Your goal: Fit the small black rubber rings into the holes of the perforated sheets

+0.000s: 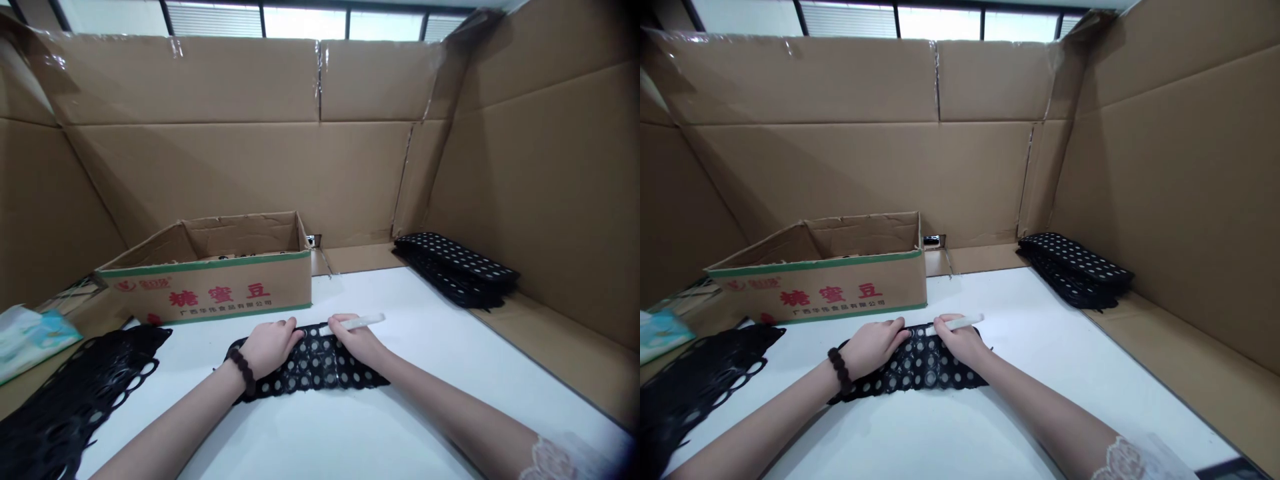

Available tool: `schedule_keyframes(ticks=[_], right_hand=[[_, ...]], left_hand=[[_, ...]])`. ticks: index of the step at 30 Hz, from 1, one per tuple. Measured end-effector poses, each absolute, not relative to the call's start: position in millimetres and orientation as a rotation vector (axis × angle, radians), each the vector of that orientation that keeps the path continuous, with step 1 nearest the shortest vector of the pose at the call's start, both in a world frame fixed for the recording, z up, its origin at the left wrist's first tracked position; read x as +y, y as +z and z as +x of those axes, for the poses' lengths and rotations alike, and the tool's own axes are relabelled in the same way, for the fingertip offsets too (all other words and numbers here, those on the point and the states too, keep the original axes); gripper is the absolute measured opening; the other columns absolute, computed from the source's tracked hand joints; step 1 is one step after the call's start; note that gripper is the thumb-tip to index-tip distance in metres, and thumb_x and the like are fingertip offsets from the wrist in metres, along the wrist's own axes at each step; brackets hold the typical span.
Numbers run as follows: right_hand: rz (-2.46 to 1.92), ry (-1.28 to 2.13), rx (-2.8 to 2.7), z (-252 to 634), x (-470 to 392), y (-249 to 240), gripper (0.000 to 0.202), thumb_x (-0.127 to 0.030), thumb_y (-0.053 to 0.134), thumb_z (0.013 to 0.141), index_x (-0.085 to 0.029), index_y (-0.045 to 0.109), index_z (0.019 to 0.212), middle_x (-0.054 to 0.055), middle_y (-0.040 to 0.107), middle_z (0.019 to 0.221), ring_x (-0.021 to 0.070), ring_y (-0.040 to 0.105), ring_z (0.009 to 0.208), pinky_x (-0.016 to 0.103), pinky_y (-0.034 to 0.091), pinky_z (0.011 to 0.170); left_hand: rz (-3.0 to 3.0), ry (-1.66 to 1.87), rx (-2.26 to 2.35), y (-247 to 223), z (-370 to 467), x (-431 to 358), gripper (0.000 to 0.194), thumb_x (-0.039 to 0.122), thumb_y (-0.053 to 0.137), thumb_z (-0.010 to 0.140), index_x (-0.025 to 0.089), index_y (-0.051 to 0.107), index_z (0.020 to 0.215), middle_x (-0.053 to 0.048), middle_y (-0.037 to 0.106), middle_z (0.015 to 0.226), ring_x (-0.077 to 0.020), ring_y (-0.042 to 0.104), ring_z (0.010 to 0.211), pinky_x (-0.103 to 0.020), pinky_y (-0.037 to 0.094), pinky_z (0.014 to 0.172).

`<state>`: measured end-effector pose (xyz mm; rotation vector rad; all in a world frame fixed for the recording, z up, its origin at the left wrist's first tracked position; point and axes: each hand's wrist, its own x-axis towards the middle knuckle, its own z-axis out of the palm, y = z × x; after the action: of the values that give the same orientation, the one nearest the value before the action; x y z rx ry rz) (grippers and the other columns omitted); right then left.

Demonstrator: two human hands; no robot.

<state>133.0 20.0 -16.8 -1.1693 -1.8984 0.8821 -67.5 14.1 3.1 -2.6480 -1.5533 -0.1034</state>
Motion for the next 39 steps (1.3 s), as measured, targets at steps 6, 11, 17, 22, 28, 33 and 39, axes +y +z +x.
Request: schedule_keyframes(ticks=[6, 11, 17, 22, 28, 33, 39], right_hand=[[-1.1, 0.873, -1.946, 131.1, 15.5, -15.3, 0.033, -0.035, 0.031, 0.083, -0.018, 0.027, 0.055, -0.003, 0.028, 0.054, 0.01, 0.031, 0.053, 0.022, 0.025, 0.051], [-1.089, 0.863, -1.967, 132.2, 13.8, -14.3, 0.033, -0.034, 0.031, 0.083, -0.018, 0.032, 0.055, -0.003, 0.031, 0.055, 0.0102, 0.034, 0.054, 0.022, 0.026, 0.051], [-1.118, 0.851, -1.991, 131.6, 14.1, -17.2, 0.033, -0.035, 0.032, 0.083, -0.018, 0.034, 0.055, -0.003, 0.032, 0.055, 0.0104, 0.035, 0.054, 0.022, 0.027, 0.052], [-1.114, 0.855, -1.986, 130.7, 14.9, -17.2, 0.033, -0.033, 0.032, 0.083, -0.017, 0.034, 0.055, -0.003, 0.032, 0.055, 0.0101, 0.034, 0.054, 0.022, 0.026, 0.051], [-1.109, 0.872, -1.972, 131.3, 14.4, -16.3, 0.035, -0.034, 0.031, 0.084, -0.017, 0.034, 0.053, -0.003, 0.032, 0.053, 0.0099, 0.035, 0.052, 0.022, 0.026, 0.05], [-1.109, 0.875, -1.945, 132.3, 14.2, -16.1, 0.036, -0.036, 0.031, 0.084, -0.017, 0.036, 0.054, -0.003, 0.034, 0.053, 0.0101, 0.037, 0.052, 0.023, 0.027, 0.05], [-1.149, 0.846, -1.936, 129.1, 12.0, -15.5, 0.036, -0.035, 0.031, 0.084, -0.018, 0.035, 0.053, -0.003, 0.035, 0.053, 0.0101, 0.038, 0.052, 0.023, 0.028, 0.05]], left_hand=[[-2.827, -0.391, -1.471, -1.3, -65.3, 11.0, 0.025, 0.026, 0.027, 0.084, 0.017, 0.05, 0.086, -0.008, 0.056, 0.088, -0.0222, 0.05, 0.086, -0.035, 0.036, 0.079], [-3.205, -0.948, -1.733, -7.0, -56.1, 9.2, 0.032, 0.008, 0.034, 0.068, 0.019, 0.048, 0.094, -0.004, 0.055, 0.094, -0.0173, 0.048, 0.089, -0.029, 0.036, 0.082], [-3.423, -0.922, -1.831, -7.5, -61.2, 17.6, 0.033, 0.007, 0.037, 0.058, 0.017, 0.05, 0.087, -0.001, 0.055, 0.085, -0.0173, 0.05, 0.082, -0.028, 0.037, 0.078], [-3.588, -0.894, -1.85, -1.9, -66.0, 19.7, 0.032, 0.009, 0.039, 0.06, 0.017, 0.052, 0.088, 0.0, 0.055, 0.086, -0.0171, 0.05, 0.083, -0.028, 0.037, 0.078], [-3.642, -0.934, -1.879, 5.8, -64.1, 16.5, 0.016, 0.023, 0.045, 0.07, 0.017, 0.052, 0.082, 0.0, 0.054, 0.08, -0.0156, 0.048, 0.078, -0.026, 0.037, 0.073], [-3.511, -1.138, -1.854, -1.2, -57.4, 13.8, 0.016, 0.031, 0.045, 0.076, 0.016, 0.049, 0.076, 0.001, 0.05, 0.075, -0.0137, 0.045, 0.073, -0.024, 0.036, 0.07], [-3.371, -1.257, -1.969, -10.5, -56.4, 15.8, 0.015, 0.031, 0.044, 0.076, 0.016, 0.048, 0.077, 0.0, 0.048, 0.074, -0.0134, 0.044, 0.072, -0.023, 0.036, 0.069]])
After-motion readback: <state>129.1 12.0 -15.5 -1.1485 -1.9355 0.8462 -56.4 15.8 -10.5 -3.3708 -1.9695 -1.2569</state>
